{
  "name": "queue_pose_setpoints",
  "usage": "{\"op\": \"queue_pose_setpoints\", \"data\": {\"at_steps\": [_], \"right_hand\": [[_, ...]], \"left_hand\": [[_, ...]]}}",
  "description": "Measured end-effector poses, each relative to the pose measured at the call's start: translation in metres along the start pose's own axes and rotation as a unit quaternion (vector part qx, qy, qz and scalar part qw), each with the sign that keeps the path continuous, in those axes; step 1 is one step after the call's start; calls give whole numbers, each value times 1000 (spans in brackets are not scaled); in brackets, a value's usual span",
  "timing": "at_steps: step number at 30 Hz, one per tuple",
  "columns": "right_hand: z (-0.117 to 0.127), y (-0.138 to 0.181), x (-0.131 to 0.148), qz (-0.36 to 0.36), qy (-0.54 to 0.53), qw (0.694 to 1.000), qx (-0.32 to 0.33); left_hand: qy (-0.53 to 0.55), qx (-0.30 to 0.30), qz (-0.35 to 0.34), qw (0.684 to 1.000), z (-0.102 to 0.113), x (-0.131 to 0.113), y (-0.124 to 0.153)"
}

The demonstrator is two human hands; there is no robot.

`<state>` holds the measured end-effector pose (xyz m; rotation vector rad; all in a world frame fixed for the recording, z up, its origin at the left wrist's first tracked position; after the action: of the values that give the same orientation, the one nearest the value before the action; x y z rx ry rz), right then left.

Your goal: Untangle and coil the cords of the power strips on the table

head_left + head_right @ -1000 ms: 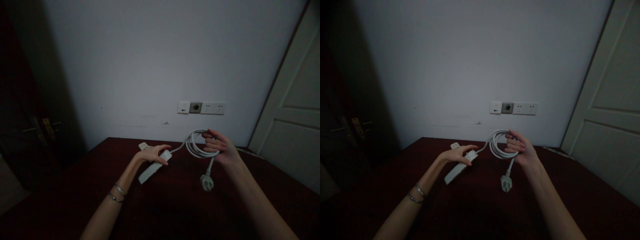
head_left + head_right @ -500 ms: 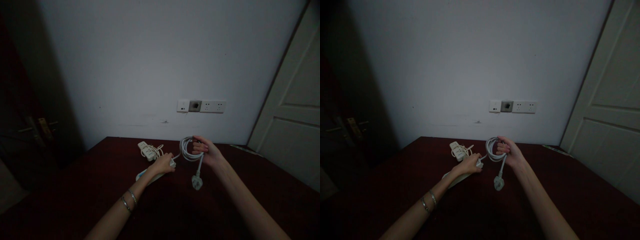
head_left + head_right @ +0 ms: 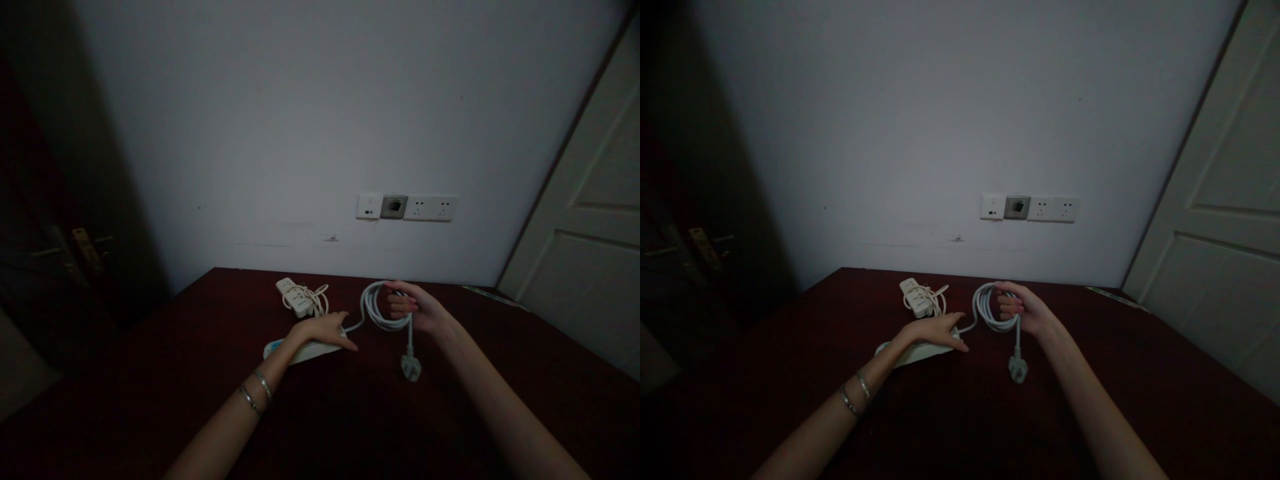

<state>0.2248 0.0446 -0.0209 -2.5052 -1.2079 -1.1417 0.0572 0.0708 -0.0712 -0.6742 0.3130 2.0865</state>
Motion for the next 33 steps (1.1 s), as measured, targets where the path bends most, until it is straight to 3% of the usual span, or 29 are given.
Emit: {"op": "queue_pose_setpoints", "data": {"at_steps": [6,10,13,19,22,28,33], "right_hand": [[-2,0,-4,-21,35,999,7],[-7,-6,-9,-29,33,999,8],[-10,-14,-15,-30,22,999,-4],[-6,-33,-27,-3,11,998,-54],[2,-40,-31,20,12,994,-103],[5,-44,-33,66,18,980,-185],[-5,-43,-32,87,51,973,-207]], "left_hand": [[253,-44,-2,966,11,-1,-5],[448,-108,-74,884,2,-16,-13],[529,-157,-104,827,-10,-26,-21],[632,-303,-31,712,-18,-10,-33],[665,-325,2,672,-17,-2,-35],[696,-320,33,642,-11,0,-31],[709,-292,40,640,-7,0,-28]]}}
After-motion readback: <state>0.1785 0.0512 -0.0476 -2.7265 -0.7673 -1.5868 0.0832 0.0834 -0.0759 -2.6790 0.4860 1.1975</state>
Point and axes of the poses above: each hand's wrist, its own y-axis away from the middle knuckle, its own z-axis out of the back of the hand, x = y × z, the point moved 5 cm from there along -y, towards the middle knuckle, and after that the axes turned 10 degrees about -z, right-handed, at the moved point
